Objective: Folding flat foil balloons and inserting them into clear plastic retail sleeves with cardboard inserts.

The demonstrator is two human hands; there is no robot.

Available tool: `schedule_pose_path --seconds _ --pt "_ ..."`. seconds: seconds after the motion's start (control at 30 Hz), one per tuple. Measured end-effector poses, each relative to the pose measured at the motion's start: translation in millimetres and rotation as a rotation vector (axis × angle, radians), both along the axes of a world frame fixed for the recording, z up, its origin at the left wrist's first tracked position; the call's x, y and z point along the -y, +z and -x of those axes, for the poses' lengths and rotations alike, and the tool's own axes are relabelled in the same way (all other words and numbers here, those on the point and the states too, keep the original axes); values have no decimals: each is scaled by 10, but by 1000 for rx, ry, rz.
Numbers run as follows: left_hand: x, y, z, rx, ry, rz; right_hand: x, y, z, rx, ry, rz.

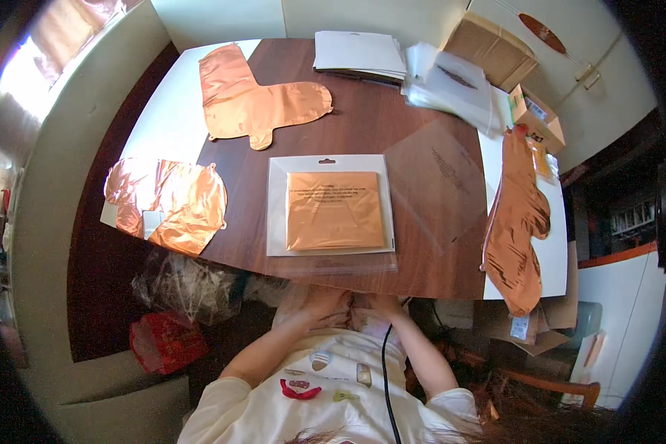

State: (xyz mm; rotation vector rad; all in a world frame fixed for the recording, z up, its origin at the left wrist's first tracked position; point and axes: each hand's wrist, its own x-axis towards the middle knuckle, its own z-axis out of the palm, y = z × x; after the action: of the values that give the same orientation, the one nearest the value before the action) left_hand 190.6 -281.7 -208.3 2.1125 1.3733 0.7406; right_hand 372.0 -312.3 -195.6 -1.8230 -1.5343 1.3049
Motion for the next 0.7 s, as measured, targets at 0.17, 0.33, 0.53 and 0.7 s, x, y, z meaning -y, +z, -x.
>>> schedule_pose_path --seconds 0.17,0.33,0.53,0.7 --pt "77 363 95 9 -357 158 124 455 -11 112 190 17" --pt "103 1760 272 369 -732 165 249 1144 97 -326 420 -421" --pt "-33 2304 531 584 -597 188 213 1495 189 -631 820 -38" --pt "92 1870 899 1414 -482 882 201 1398 -79 -1252 221 -157"
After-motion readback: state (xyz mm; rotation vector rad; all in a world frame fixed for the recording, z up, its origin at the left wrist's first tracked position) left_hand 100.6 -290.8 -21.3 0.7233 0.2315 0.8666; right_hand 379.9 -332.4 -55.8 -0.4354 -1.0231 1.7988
